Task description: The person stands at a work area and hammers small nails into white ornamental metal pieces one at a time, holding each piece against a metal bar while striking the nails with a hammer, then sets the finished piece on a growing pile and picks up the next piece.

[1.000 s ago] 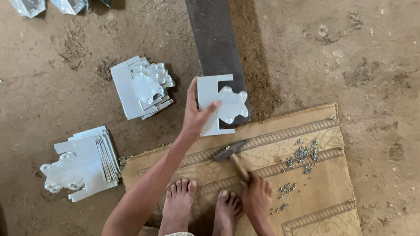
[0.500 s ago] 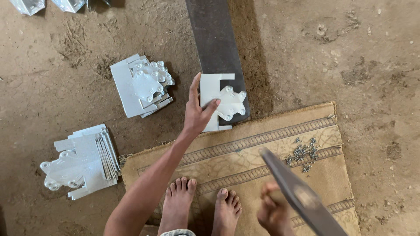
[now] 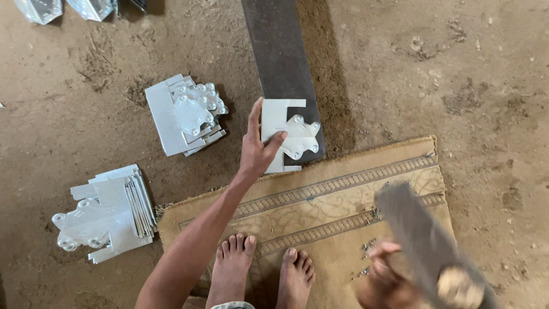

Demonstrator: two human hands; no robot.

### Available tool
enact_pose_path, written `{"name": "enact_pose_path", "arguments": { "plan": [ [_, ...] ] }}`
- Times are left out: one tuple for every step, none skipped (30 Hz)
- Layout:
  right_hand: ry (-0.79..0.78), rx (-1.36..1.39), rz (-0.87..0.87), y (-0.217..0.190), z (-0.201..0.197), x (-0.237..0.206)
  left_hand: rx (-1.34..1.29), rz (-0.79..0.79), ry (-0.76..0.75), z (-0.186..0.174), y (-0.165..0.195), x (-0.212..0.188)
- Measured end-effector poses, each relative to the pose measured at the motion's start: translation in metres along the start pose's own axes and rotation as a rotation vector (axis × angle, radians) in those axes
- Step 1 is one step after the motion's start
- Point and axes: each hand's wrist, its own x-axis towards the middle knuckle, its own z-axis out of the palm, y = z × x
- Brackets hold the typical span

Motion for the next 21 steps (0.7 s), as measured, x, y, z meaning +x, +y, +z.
{"name": "enact_pose_path", "arguments": {
  "plan": [
    [-0.089, -0.306, -0.050, 0.022, 0.006, -0.007, -0.012, 0.022, 0.002, 0.000, -0.001, 0.000],
    [-0.186, -0.608, -0.025, 0.043, 0.011, -0.018, -0.026, 0.050, 0.004, 0.000, -0.001, 0.000],
    [-0.275, -0.790, 0.094, 0.065, 0.016, -0.030, -0.043, 0.085, 0.005, 0.000, -0.002, 0.001],
    [-0.268, -0.842, 0.218, 0.084, 0.019, -0.044, -0.041, 0.095, 0.015, 0.000, -0.003, 0.001],
    [-0.240, -0.843, 0.264, 0.101, 0.021, -0.059, -0.042, 0.099, 0.021, 0.000, -0.004, 0.002],
    [-0.205, -0.768, 0.300, 0.114, 0.019, -0.074, -0.044, 0.094, 0.019, 0.000, -0.004, 0.001],
    [-0.217, -0.748, 0.396, 0.123, 0.014, -0.088, -0.075, 0.058, -0.002, 0.000, -0.005, 0.001],
    [-0.236, -0.722, 0.482, 0.131, 0.006, -0.098, -0.103, 0.028, -0.013, -0.001, -0.005, 0.000],
    [-0.258, -0.690, 0.571, 0.137, -0.005, -0.106, -0.127, -0.007, -0.020, -0.002, -0.004, -0.002],
    [-0.359, -0.826, 0.625, 0.142, -0.018, -0.109, -0.131, -0.035, -0.035, -0.003, -0.003, -0.005],
    [-0.467, -0.960, 0.670, 0.147, -0.032, -0.108, -0.135, -0.057, -0.043, -0.005, -0.001, -0.006],
    [-0.581, -1.092, 0.717, 0.151, -0.047, -0.103, -0.139, -0.082, -0.047, -0.007, 0.000, -0.009],
    [-0.310, -1.088, 0.548, 0.156, -0.061, -0.096, -0.146, -0.071, -0.055, -0.008, 0.002, -0.012],
    [-0.044, -1.068, 0.369, 0.159, -0.073, -0.087, -0.154, -0.054, -0.057, -0.009, 0.003, -0.013],
    [-0.015, -1.115, 0.332, 0.162, -0.083, -0.078, -0.161, -0.032, -0.053, -0.009, 0.003, -0.014],
    [0.013, -1.158, 0.296, 0.164, -0.090, -0.068, -0.137, -0.059, -0.049, -0.009, 0.003, -0.015],
    [-0.033, -1.234, 0.284, 0.164, -0.093, -0.061, -0.110, -0.085, -0.043, -0.009, 0.003, -0.015],
    [-0.081, -1.309, 0.268, 0.165, -0.095, -0.055, -0.082, -0.111, -0.036, -0.008, 0.003, -0.015],
    [-0.129, -1.378, 0.248, 0.164, -0.093, -0.051, -0.108, -0.089, -0.037, -0.007, 0.002, -0.014],
    [-0.095, -1.324, 0.231, 0.164, -0.091, -0.049, -0.129, -0.068, -0.034, -0.006, 0.001, -0.013],
    [-0.065, -1.267, 0.217, 0.164, -0.086, -0.049, -0.148, -0.048, -0.030, -0.006, 0.000, -0.013]
  ]
}}
